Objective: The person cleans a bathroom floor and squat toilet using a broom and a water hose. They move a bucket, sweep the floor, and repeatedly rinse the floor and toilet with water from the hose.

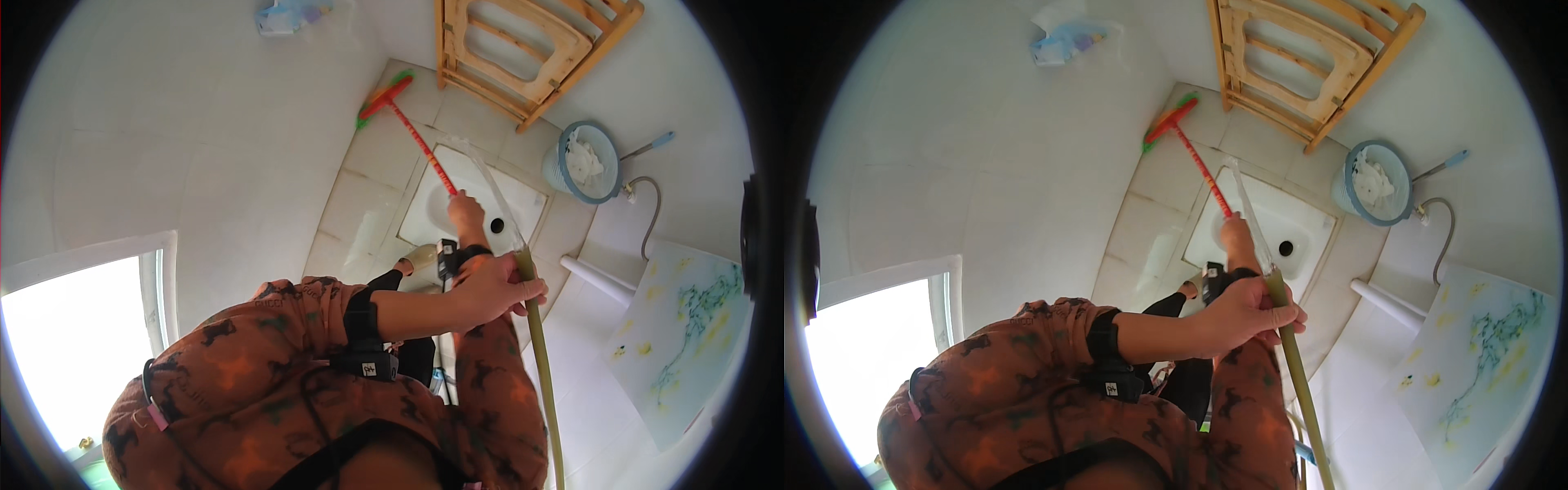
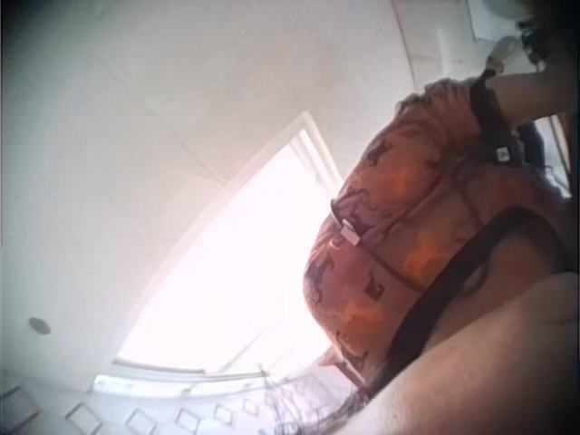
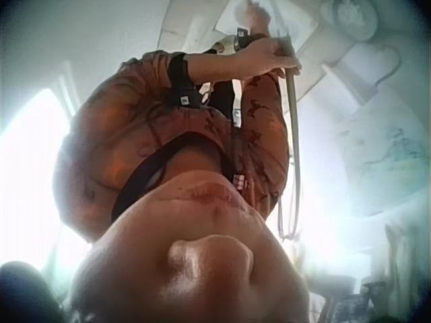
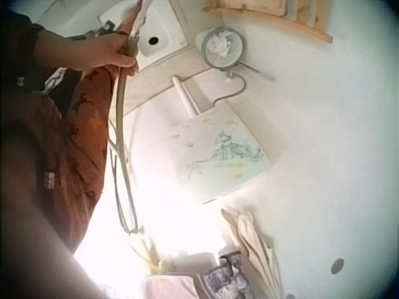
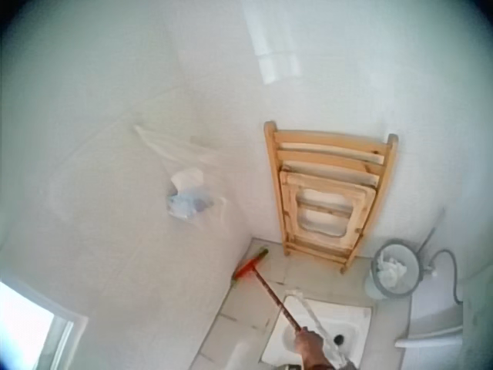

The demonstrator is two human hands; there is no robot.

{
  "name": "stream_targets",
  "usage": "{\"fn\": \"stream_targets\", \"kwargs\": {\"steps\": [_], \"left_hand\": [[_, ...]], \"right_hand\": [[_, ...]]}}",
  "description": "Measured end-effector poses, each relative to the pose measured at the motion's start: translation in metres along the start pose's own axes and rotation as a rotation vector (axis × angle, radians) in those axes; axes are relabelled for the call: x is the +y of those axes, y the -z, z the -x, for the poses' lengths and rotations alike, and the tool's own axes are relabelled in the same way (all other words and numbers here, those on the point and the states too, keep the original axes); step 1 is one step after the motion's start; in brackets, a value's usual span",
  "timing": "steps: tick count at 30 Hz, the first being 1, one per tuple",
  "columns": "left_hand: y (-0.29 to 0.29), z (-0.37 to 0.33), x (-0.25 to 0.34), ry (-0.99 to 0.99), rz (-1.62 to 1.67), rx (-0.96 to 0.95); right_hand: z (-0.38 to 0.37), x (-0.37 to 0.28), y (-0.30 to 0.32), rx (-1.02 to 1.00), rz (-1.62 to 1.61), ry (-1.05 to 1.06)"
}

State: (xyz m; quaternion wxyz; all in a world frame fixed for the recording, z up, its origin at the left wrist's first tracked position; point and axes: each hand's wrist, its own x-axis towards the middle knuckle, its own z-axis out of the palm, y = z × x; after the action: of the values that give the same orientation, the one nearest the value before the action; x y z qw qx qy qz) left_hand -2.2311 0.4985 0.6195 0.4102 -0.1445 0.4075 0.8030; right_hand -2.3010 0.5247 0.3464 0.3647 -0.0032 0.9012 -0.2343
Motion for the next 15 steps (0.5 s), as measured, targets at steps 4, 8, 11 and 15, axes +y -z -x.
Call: {"fn": "stream_targets", "kwargs": {"steps": [4, 8, 11, 15], "left_hand": [[-0.001, 0.013, -0.023, -0.044, 0.048, 0.051], [0.010, 0.046, -0.034, -0.008, 0.068, 0.070], [0.023, 0.072, -0.036, 0.080, -0.003, 0.133], [0.033, 0.092, -0.045, -0.023, 0.096, 0.166]], "right_hand": [[0.057, 0.065, -0.012, -0.026, 0.133, -0.121], [0.195, 0.093, -0.043, 0.006, -0.014, -0.286], [0.274, 0.086, -0.051, 0.012, -0.099, -0.364], [0.289, 0.048, -0.086, -0.051, -0.005, -0.098]]}}
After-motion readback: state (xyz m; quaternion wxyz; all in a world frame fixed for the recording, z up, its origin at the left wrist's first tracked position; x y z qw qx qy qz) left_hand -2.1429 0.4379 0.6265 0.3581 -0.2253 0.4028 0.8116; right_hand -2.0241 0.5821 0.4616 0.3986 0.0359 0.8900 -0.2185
